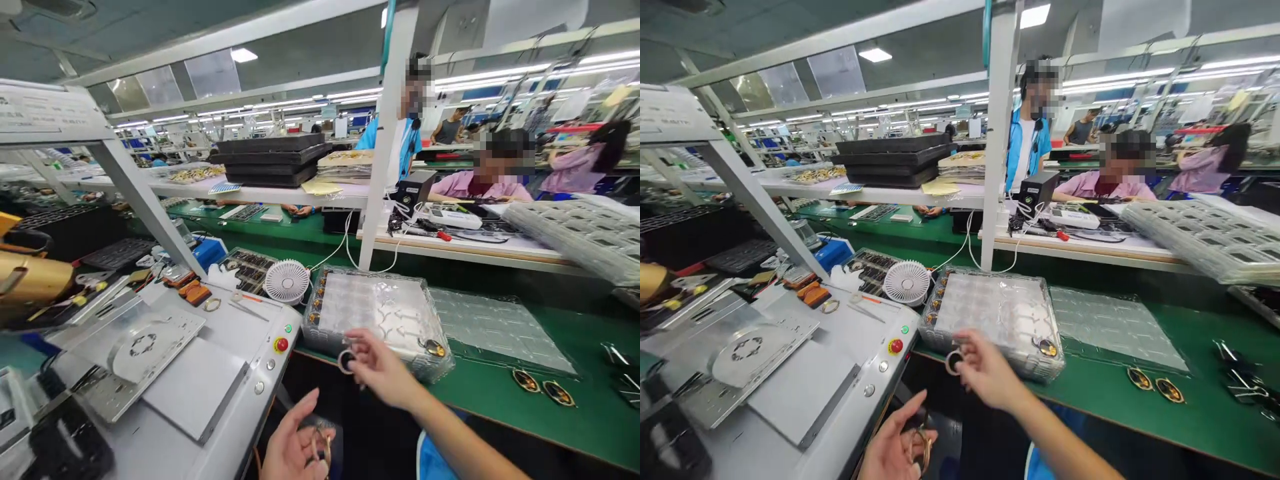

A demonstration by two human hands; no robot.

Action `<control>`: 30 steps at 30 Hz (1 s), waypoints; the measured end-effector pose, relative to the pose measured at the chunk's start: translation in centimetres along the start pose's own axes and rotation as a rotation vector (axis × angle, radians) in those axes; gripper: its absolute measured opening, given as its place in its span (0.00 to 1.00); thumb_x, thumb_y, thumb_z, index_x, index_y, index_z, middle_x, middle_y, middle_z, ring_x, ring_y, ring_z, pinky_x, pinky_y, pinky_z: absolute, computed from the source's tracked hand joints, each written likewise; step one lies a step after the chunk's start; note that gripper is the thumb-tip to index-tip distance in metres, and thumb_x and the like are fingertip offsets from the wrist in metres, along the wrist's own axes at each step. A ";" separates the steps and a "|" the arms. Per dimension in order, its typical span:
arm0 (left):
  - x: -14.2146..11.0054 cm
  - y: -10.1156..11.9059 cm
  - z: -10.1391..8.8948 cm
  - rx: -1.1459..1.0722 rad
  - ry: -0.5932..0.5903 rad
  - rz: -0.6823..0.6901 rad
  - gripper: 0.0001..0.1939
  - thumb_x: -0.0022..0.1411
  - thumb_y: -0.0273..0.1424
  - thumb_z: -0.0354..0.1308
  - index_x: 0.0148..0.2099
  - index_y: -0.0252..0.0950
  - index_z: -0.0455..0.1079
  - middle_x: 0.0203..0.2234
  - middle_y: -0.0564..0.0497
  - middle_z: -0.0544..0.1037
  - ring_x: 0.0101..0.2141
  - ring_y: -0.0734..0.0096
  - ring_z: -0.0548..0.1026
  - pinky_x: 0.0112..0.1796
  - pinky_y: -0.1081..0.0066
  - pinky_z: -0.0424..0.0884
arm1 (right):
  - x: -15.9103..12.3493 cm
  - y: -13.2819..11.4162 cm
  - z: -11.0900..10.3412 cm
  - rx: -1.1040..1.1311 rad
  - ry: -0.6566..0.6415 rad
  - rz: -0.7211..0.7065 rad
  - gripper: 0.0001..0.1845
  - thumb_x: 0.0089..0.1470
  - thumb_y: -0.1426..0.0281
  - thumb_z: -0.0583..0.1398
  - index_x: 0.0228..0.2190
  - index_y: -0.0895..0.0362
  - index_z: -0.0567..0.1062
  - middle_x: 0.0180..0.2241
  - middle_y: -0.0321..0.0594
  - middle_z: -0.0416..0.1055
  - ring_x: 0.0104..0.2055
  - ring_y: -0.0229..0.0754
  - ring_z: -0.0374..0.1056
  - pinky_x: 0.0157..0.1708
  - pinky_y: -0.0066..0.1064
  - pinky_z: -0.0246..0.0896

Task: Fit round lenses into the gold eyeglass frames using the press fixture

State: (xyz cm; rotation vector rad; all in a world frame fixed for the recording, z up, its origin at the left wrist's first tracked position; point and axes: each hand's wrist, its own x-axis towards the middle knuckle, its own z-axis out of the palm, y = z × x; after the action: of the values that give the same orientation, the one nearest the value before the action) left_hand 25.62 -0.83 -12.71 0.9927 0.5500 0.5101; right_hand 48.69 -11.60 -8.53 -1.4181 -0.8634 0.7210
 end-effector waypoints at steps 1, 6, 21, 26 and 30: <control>-0.4 0.5 0.3 0.013 -0.048 0.048 0.41 0.34 0.44 0.82 0.54 0.43 0.80 0.64 0.35 0.71 0.38 0.51 0.84 0.41 0.56 0.81 | -0.2 0.4 2.8 0.147 -0.074 0.014 0.27 0.56 0.61 0.66 0.55 0.51 0.67 0.37 0.36 0.68 0.26 0.36 0.68 0.23 0.29 0.69; -2.2 3.6 -0.1 0.123 -0.186 0.071 0.46 0.42 0.41 0.81 0.64 0.45 0.71 0.68 0.34 0.63 0.46 0.48 0.82 0.43 0.57 0.80 | -0.6 -0.6 9.5 0.264 -0.208 0.003 0.23 0.60 0.62 0.65 0.56 0.51 0.72 0.38 0.37 0.67 0.27 0.35 0.69 0.27 0.30 0.74; -3.6 3.5 -2.9 -0.161 -0.095 -0.011 0.45 0.37 0.41 0.83 0.59 0.39 0.74 0.43 0.42 0.83 0.40 0.57 0.84 0.38 0.67 0.77 | 1.3 -1.8 9.2 -0.240 -0.436 -0.491 0.09 0.66 0.71 0.58 0.35 0.55 0.79 0.42 0.46 0.73 0.40 0.43 0.73 0.37 0.34 0.71; -4.3 3.0 -4.5 -0.153 0.018 0.046 0.45 0.42 0.41 0.81 0.61 0.35 0.72 0.39 0.40 0.86 0.37 0.62 0.83 0.40 0.67 0.75 | 6.0 -2.6 11.9 -0.295 -0.412 -0.252 0.07 0.64 0.67 0.58 0.33 0.54 0.69 0.32 0.41 0.75 0.34 0.43 0.72 0.34 0.33 0.67; -5.4 2.8 -5.3 -0.107 0.047 0.114 0.45 0.45 0.42 0.80 0.63 0.36 0.70 0.41 0.39 0.86 0.41 0.59 0.83 0.42 0.66 0.75 | 10.4 -1.7 16.4 -0.287 -0.397 0.073 0.06 0.62 0.69 0.58 0.32 0.53 0.66 0.20 0.31 0.73 0.20 0.39 0.66 0.25 0.28 0.60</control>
State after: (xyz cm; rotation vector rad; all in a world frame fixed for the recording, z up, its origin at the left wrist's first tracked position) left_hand 17.74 0.39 -11.47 0.9146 0.5052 0.6593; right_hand 40.12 5.80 -6.71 -1.5924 -1.2680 0.9847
